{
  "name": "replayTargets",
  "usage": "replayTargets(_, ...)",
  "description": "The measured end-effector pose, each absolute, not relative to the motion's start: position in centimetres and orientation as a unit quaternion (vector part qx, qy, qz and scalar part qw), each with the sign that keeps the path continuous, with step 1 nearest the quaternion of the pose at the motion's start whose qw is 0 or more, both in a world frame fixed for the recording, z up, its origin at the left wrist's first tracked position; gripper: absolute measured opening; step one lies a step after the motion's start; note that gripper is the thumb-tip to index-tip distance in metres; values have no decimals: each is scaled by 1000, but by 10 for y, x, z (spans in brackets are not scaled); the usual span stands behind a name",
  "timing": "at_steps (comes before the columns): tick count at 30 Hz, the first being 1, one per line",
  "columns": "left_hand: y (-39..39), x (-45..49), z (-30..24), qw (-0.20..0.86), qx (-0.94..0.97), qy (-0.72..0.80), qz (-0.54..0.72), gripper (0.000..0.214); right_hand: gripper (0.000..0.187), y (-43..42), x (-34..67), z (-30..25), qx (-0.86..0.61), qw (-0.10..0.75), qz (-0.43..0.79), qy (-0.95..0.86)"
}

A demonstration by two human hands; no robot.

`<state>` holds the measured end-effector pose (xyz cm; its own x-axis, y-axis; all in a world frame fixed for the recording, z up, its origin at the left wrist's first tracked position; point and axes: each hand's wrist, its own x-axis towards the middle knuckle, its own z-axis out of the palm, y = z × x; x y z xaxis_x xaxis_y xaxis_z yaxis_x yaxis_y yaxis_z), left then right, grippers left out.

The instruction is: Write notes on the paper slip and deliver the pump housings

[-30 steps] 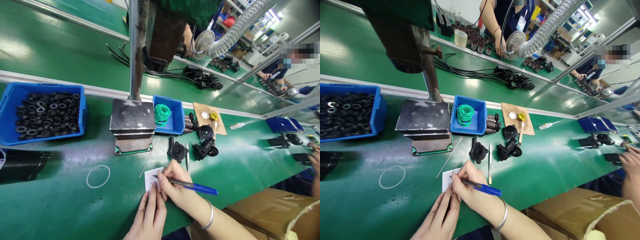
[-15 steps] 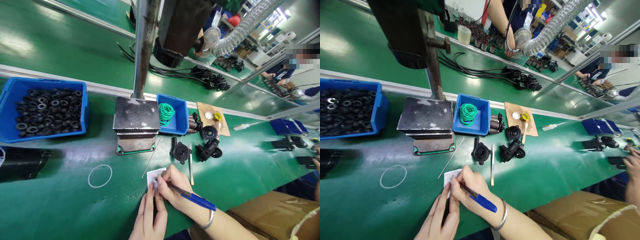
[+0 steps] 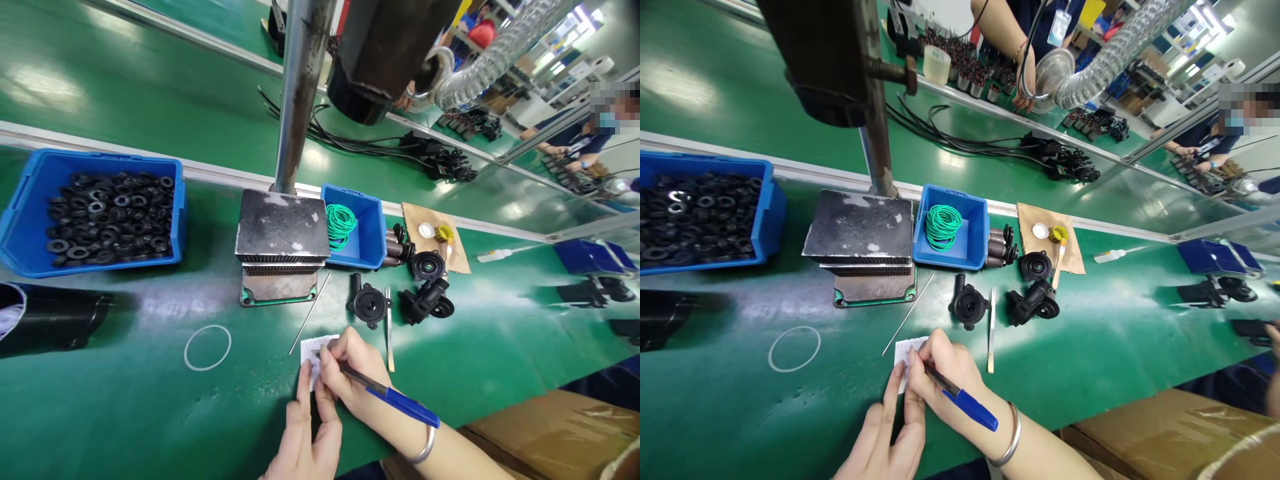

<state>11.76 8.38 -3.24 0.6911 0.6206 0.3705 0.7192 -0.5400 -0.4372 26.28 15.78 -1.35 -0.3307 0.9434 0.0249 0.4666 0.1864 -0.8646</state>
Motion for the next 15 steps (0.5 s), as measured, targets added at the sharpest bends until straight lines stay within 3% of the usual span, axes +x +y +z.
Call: replayTargets(15, 85, 117, -33, 287, -875, -379, -90, 46, 23, 156, 266, -16, -493, 291, 396, -718)
